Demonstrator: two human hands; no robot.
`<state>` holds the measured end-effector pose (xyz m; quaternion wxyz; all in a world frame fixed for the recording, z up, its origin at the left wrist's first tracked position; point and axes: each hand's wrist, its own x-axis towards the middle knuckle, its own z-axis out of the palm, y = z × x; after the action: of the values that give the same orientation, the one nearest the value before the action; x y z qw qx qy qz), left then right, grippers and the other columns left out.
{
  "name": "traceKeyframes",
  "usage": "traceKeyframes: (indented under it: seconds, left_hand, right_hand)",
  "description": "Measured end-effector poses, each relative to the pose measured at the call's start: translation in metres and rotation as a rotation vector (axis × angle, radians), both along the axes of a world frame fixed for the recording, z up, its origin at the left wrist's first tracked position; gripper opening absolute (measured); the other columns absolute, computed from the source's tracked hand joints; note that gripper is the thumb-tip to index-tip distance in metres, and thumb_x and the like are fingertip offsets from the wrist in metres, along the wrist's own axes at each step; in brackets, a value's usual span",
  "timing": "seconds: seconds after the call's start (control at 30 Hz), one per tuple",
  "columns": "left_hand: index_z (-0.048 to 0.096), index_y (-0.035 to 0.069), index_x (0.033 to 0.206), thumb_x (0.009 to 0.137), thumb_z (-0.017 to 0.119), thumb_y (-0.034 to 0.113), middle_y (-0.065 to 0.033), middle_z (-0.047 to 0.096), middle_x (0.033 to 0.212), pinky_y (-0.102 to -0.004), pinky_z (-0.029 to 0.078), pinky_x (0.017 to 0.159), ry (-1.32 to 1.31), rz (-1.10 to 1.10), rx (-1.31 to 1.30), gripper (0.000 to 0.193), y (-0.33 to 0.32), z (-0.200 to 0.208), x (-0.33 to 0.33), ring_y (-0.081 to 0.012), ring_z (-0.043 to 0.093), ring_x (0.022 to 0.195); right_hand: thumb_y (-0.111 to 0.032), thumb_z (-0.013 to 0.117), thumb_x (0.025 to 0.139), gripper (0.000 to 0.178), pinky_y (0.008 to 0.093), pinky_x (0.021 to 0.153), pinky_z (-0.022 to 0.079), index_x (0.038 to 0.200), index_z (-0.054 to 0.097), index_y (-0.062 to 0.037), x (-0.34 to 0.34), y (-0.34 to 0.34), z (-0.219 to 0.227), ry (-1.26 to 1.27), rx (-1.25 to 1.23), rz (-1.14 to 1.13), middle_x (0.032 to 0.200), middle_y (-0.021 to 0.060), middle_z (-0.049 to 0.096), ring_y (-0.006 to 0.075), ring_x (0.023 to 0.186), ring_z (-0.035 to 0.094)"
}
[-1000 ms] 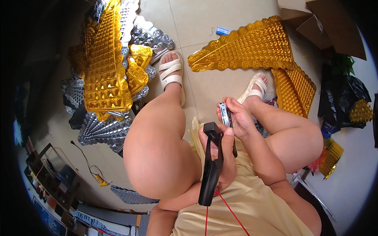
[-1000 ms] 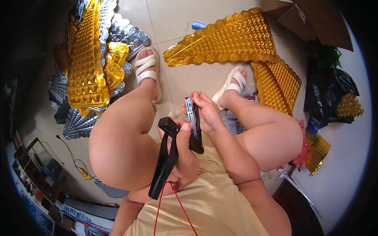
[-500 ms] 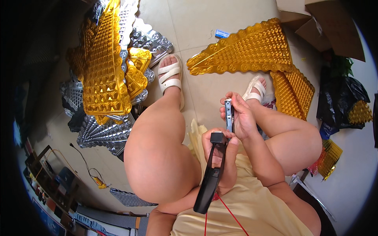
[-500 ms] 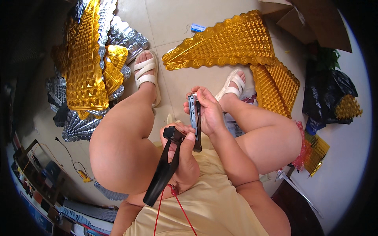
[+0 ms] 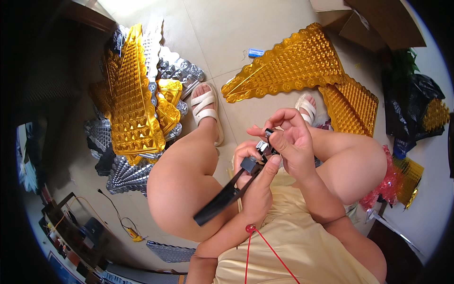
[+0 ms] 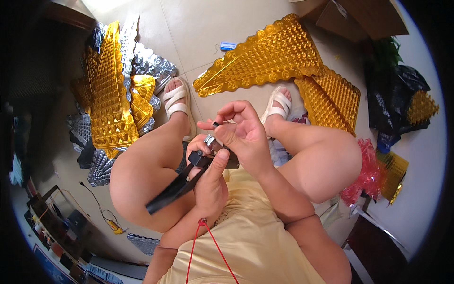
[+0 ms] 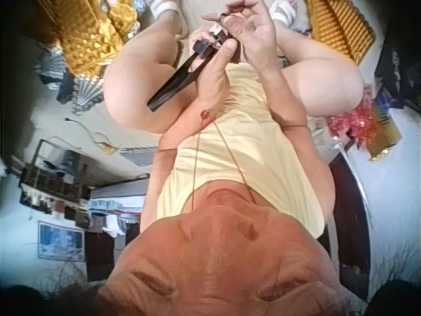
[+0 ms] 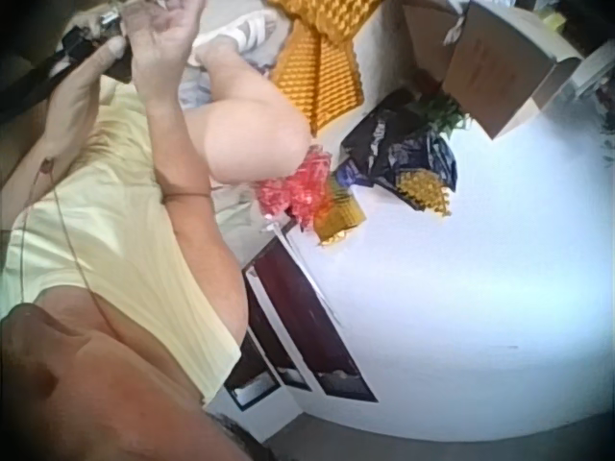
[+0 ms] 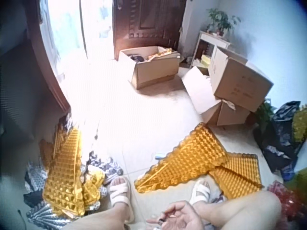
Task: The person uses a stapler to join together gold and silver decorative plastic panels while sitting on the floor, and later refills the stapler with a row of staples from a small box.
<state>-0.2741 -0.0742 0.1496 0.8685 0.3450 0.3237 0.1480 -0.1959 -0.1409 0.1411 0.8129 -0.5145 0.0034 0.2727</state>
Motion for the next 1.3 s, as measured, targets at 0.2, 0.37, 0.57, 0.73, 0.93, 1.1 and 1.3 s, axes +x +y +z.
traceKeyframes:
  seconds: [0.2, 0.37, 0.57, 0.73, 0.93, 1.1, 1.3]
  left_hand:
    - [0.044, 0.008, 0.092, 0.078, 0.072, 0.005, -0.0067, 0.057, 0.093, -0.0268, 0.045, 0.081, -0.215, -0.055, -0.149, 0.031, 0.011, -0.001, 0.003, -0.0143, 0.056, 0.088]
    - [0.047, 0.009, 0.096, 0.075, 0.075, 0.013, -0.0076, 0.054, 0.099, -0.0360, 0.043, 0.090, -0.366, -0.238, -0.489, 0.035, 0.017, -0.022, -0.005, -0.0214, 0.052, 0.100]
    - [0.049, 0.008, 0.106, 0.077, 0.074, 0.015, -0.0062, 0.052, 0.101, -0.0393, 0.043, 0.093, -0.420, -0.357, -0.862, 0.039, 0.007, -0.035, -0.018, -0.0225, 0.053, 0.101]
    - [0.051, 0.007, 0.115, 0.081, 0.070, 0.018, -0.0078, 0.057, 0.109, -0.0381, 0.045, 0.096, -0.341, -0.383, -1.029, 0.040, 0.001, -0.028, -0.021, -0.0228, 0.056, 0.106]
    - [0.052, 0.002, 0.114, 0.087, 0.063, 0.021, -0.0098, 0.061, 0.104, -0.0387, 0.047, 0.092, -0.312, -0.317, -1.025, 0.034, -0.009, -0.032, -0.022, -0.0231, 0.059, 0.101]
    - [0.055, 0.002, 0.113, 0.085, 0.065, 0.027, -0.0105, 0.062, 0.107, -0.0432, 0.042, 0.094, -0.337, -0.319, -1.002, 0.039, -0.013, -0.054, -0.028, -0.0278, 0.056, 0.104]
    - [0.052, 0.008, 0.102, 0.084, 0.066, 0.016, -0.0061, 0.059, 0.098, -0.0376, 0.048, 0.088, -0.348, -0.266, -1.014, 0.024, -0.009, -0.040, -0.020, -0.0208, 0.059, 0.097]
  right_hand:
    - [-0.002, 0.063, 0.086, 0.033, 0.0268, 0.083, 0.050, 0.110, 0.041, -0.0012, -0.008, -0.014, 0.033, -0.072, 0.001, 0.026, 0.098, 0.0057, 0.050, 0.0207, 0.101, 0.060]
    - [-0.011, 0.070, 0.083, 0.030, 0.0218, 0.081, 0.043, 0.106, 0.051, -0.0050, -0.023, -0.018, 0.045, -0.257, -0.140, 0.064, 0.096, 0.0000, 0.054, 0.0059, 0.090, 0.052]
    - [-0.010, 0.068, 0.083, 0.021, 0.0186, 0.074, 0.042, 0.098, 0.054, -0.0050, -0.033, -0.030, 0.053, -0.257, -0.208, 0.148, 0.087, -0.0028, 0.056, 0.0023, 0.081, 0.050]
    - [-0.008, 0.063, 0.087, 0.015, 0.0191, 0.074, 0.043, 0.096, 0.053, -0.0038, -0.032, -0.040, 0.045, -0.147, -0.105, 0.159, 0.086, -0.0008, 0.056, 0.0037, 0.079, 0.052]
    - [-0.012, 0.057, 0.092, 0.009, 0.0163, 0.068, 0.042, 0.097, 0.053, -0.0051, -0.027, -0.046, 0.039, -0.033, -0.157, 0.174, 0.083, -0.0037, 0.053, 0.0022, 0.076, 0.050]
    - [-0.014, 0.058, 0.092, 0.010, 0.0140, 0.061, 0.038, 0.097, 0.054, -0.0063, -0.024, -0.049, 0.033, 0.059, -0.116, 0.202, 0.082, -0.0049, 0.052, 0.0005, 0.072, 0.047]
    - [-0.012, 0.060, 0.090, 0.013, 0.0175, 0.072, 0.043, 0.098, 0.053, -0.0051, -0.021, -0.044, 0.032, -0.069, -0.067, 0.215, 0.089, 0.0003, 0.057, 0.0050, 0.079, 0.053]
